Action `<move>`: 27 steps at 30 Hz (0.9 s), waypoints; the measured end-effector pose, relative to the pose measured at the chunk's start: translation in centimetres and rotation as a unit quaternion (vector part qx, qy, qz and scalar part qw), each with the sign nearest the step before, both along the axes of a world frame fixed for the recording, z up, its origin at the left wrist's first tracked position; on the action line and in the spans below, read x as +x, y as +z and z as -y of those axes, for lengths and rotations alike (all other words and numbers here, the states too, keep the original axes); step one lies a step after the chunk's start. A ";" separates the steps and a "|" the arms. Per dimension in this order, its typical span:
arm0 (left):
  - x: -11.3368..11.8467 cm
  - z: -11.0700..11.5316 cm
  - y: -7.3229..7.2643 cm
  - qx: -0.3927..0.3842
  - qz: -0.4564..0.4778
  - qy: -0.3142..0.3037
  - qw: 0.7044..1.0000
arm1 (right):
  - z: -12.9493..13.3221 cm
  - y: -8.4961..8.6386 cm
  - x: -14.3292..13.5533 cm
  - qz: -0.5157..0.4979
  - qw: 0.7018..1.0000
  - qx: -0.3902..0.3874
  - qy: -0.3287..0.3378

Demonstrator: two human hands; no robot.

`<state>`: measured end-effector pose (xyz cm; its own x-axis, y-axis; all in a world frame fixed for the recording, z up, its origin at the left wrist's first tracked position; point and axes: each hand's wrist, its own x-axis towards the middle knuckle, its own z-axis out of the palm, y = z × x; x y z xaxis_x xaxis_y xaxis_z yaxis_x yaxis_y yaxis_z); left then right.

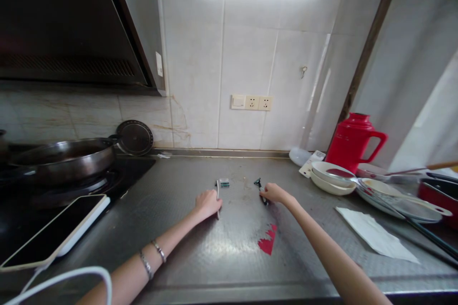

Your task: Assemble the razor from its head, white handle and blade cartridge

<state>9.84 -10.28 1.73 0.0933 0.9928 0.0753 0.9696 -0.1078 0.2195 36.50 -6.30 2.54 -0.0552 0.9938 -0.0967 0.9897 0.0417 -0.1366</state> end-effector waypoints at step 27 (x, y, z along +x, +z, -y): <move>7.2 0.7 2.6 0.085 0.017 -0.085 0.993 | -0.4 3.1 -7.1 -0.175 0.982 0.044 0.061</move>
